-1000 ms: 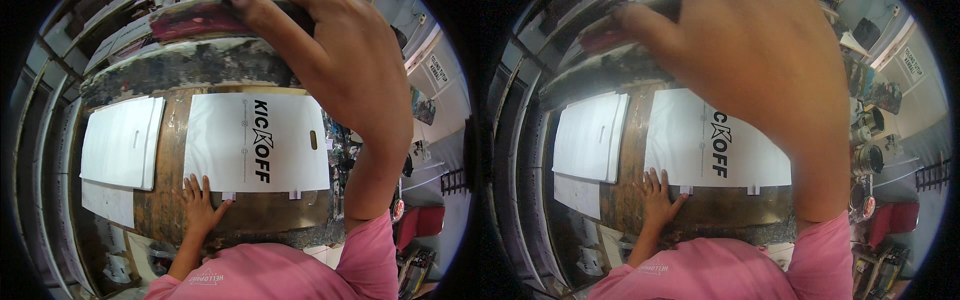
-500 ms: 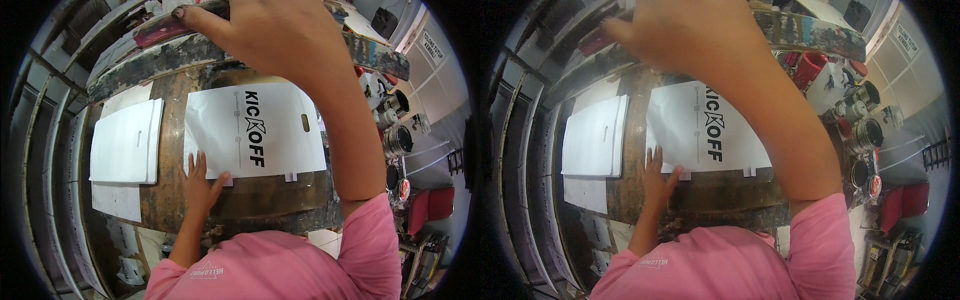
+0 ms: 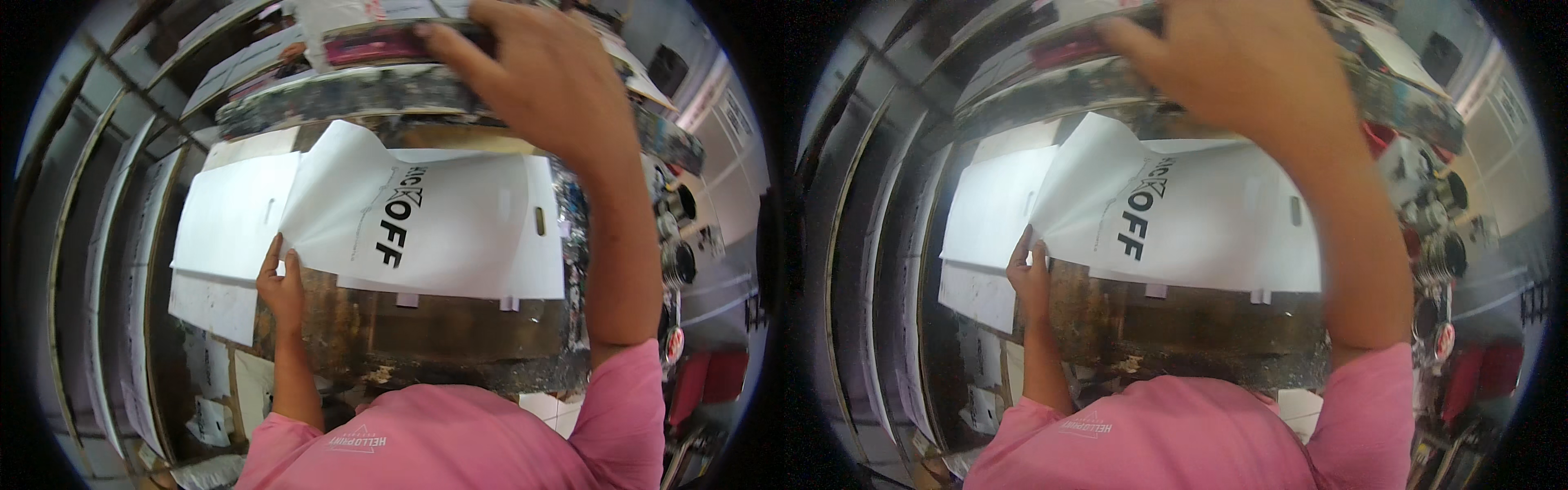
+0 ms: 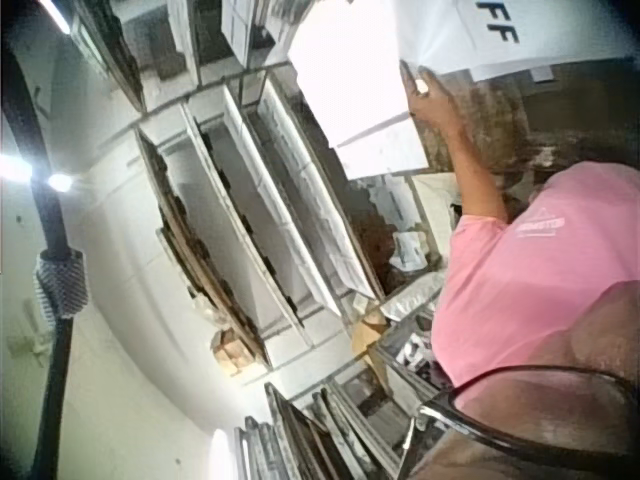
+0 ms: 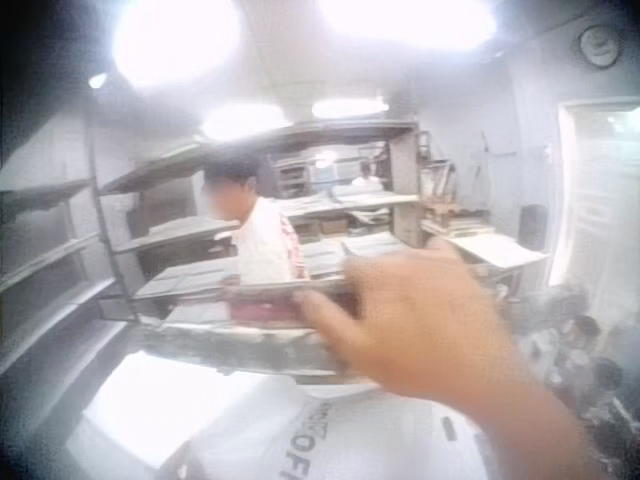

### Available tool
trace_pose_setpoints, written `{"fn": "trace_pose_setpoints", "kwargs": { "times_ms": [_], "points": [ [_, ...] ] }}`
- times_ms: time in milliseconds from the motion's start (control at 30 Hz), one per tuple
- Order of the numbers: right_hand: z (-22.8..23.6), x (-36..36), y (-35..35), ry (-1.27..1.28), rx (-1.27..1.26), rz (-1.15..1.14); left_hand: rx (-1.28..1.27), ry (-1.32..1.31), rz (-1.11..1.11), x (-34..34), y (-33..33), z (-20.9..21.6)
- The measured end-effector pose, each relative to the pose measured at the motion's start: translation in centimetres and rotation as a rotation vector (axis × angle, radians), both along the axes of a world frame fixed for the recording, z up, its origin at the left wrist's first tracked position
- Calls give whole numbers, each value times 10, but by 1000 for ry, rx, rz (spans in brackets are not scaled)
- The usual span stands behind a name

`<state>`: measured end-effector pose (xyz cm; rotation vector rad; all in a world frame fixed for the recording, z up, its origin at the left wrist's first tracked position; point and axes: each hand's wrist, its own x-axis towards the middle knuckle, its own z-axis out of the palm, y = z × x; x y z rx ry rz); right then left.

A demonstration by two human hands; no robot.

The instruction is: The person performs screen printing on plastic bags by placing a bag under a screen, pulling a squeegee with black ink across the mesh, and then lifting the screen to reveal the printed logo.

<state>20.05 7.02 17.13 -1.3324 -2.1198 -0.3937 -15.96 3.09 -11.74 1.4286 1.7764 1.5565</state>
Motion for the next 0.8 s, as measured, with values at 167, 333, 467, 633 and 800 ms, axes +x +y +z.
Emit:
{"fn": "trace_pose_setpoints", "kwargs": {
  "times_ms": [167, 333, 467, 633, 800],
  "points": [
    [-17, -8, 20, 1, 58, -121, -17, 95, 140, -115, 2, -23],
    [-31, 6, 29, -98, 258, -153, -162, 425, 309, -242, 23, -45],
    [-38, 12, 33, -76, 240, -171, -242, 814, 580, -260, 44, -20],
    [-37, -5, 11, 97, 9, -219, -155, 26, -191, -71, 10, 42],
    [-89, -26, -62, -4, -184, -275, 62, -984, -921, 76, -83, 77]
  ]
}}
